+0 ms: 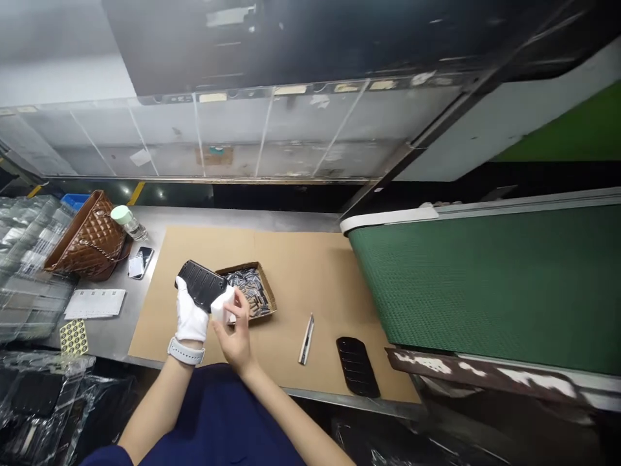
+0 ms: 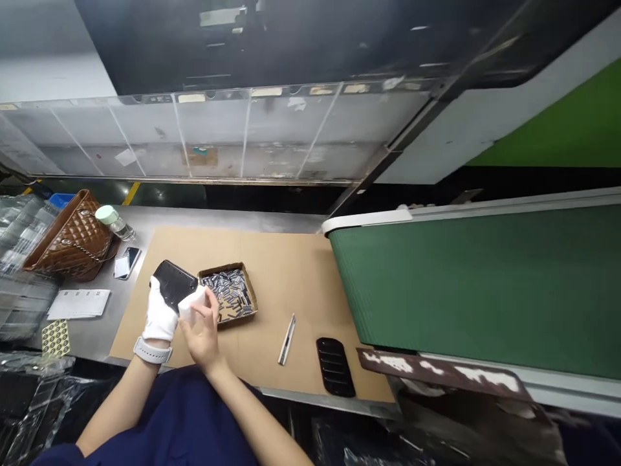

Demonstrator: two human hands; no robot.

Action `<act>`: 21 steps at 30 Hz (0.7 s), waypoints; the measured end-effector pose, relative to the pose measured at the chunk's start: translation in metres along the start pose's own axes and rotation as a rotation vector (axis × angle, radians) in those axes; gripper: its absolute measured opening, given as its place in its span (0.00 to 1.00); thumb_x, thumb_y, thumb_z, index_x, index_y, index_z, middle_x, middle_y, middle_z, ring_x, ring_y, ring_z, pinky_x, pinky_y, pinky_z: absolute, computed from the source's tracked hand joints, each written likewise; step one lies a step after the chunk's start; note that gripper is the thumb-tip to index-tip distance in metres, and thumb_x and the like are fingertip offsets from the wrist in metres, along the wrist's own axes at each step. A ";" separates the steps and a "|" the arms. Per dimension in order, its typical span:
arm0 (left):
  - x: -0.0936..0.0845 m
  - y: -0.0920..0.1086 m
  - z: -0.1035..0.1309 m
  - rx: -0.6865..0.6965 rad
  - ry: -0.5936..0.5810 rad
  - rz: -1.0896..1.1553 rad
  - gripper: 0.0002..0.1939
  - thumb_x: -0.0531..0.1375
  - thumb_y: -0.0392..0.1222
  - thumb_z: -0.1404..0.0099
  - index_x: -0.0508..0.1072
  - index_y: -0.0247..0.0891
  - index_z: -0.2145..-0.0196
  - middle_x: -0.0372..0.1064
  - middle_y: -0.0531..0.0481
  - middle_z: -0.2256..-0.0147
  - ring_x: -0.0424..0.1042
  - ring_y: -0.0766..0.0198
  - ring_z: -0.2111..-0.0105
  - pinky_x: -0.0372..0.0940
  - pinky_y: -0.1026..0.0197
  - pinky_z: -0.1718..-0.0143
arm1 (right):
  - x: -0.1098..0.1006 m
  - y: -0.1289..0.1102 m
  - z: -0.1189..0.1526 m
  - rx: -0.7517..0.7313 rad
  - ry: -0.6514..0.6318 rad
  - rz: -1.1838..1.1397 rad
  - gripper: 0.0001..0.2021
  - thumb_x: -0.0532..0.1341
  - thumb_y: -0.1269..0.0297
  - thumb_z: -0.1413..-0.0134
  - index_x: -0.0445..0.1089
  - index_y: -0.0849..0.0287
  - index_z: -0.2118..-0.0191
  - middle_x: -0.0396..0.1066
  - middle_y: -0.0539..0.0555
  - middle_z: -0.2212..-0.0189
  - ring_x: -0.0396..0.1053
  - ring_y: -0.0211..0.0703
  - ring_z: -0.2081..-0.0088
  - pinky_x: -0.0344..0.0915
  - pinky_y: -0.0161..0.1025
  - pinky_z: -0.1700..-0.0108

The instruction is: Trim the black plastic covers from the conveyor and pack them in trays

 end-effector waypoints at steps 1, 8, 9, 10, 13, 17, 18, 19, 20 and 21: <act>0.005 -0.005 0.000 -0.022 -0.046 0.045 0.25 0.46 0.55 0.32 0.69 0.39 0.48 0.75 0.45 0.58 0.74 0.61 0.59 0.66 0.60 0.53 | -0.003 0.002 -0.004 -0.013 0.027 0.041 0.11 0.58 0.60 0.46 0.60 0.52 0.56 0.50 0.61 0.41 0.52 0.52 0.38 0.55 0.55 0.41; -0.013 -0.032 -0.009 -0.401 -0.078 0.188 0.30 0.44 0.55 0.31 0.58 0.32 0.40 0.73 0.40 0.53 0.70 0.62 0.51 0.61 0.62 0.46 | 0.008 0.017 0.002 -0.016 -0.013 0.099 0.12 0.61 0.64 0.49 0.64 0.52 0.56 0.50 0.59 0.41 0.51 0.52 0.38 0.53 0.54 0.39; -0.021 -0.029 -0.012 -0.406 -0.093 0.184 0.30 0.43 0.54 0.31 0.57 0.32 0.39 0.72 0.39 0.53 0.71 0.61 0.51 0.61 0.61 0.46 | 0.012 0.022 0.002 -0.003 -0.009 0.086 0.13 0.61 0.64 0.49 0.64 0.52 0.56 0.50 0.59 0.40 0.51 0.52 0.38 0.53 0.53 0.39; -0.031 -0.024 -0.016 -0.372 -0.089 0.172 0.28 0.42 0.52 0.30 0.57 0.34 0.39 0.73 0.40 0.53 0.71 0.62 0.52 0.61 0.60 0.45 | 0.017 0.030 0.000 0.034 -0.010 0.083 0.14 0.60 0.64 0.48 0.64 0.52 0.54 0.51 0.59 0.40 0.51 0.50 0.38 0.53 0.52 0.39; -0.063 -0.007 -0.022 -0.251 -0.046 0.085 0.23 0.42 0.47 0.29 0.59 0.40 0.39 0.74 0.44 0.55 0.74 0.64 0.55 0.61 0.60 0.44 | 0.036 0.065 -0.021 0.197 -0.071 0.148 0.15 0.57 0.64 0.44 0.63 0.56 0.50 0.58 0.61 0.43 0.56 0.46 0.40 0.55 0.46 0.40; -0.089 -0.003 -0.022 -0.250 -0.066 -0.067 0.20 0.47 0.45 0.30 0.62 0.46 0.42 0.74 0.46 0.55 0.75 0.63 0.57 0.60 0.58 0.44 | 0.029 0.116 -0.050 0.329 -0.016 0.286 0.19 0.64 0.61 0.53 0.69 0.57 0.53 0.64 0.59 0.46 0.57 0.53 0.41 0.54 0.51 0.40; -0.094 -0.003 -0.025 -0.243 -0.062 -0.136 0.20 0.47 0.44 0.30 0.63 0.46 0.42 0.74 0.46 0.55 0.75 0.63 0.57 0.61 0.57 0.44 | 0.016 0.126 -0.047 0.359 0.029 0.321 0.20 0.66 0.60 0.56 0.70 0.56 0.54 0.65 0.58 0.46 0.56 0.55 0.40 0.52 0.53 0.39; -0.098 -0.004 -0.028 -0.242 -0.051 -0.218 0.20 0.47 0.42 0.29 0.64 0.45 0.43 0.75 0.45 0.56 0.75 0.62 0.58 0.62 0.55 0.45 | -0.002 0.134 -0.036 0.391 0.081 0.357 0.22 0.67 0.59 0.57 0.70 0.55 0.53 0.65 0.58 0.46 0.55 0.56 0.40 0.51 0.54 0.39; -0.102 -0.006 -0.031 -0.254 -0.037 -0.307 0.19 0.46 0.40 0.29 0.65 0.44 0.43 0.75 0.44 0.57 0.76 0.62 0.58 0.63 0.54 0.45 | -0.026 0.138 -0.017 0.428 0.151 0.397 0.23 0.66 0.58 0.56 0.69 0.55 0.52 0.65 0.58 0.46 0.55 0.55 0.40 0.51 0.54 0.39; -0.106 -0.010 -0.034 -0.282 -0.026 -0.394 0.19 0.46 0.39 0.29 0.65 0.42 0.44 0.76 0.44 0.58 0.76 0.61 0.59 0.63 0.53 0.46 | -0.055 0.138 0.011 0.480 0.247 0.449 0.24 0.64 0.56 0.54 0.67 0.55 0.49 0.64 0.59 0.45 0.55 0.54 0.40 0.51 0.53 0.39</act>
Point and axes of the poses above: each hand's wrist, its own z-axis away from the middle knuckle, its own x-axis out of the palm, y = z × x, the point moved 7 cm from there along -z, towards the middle knuckle
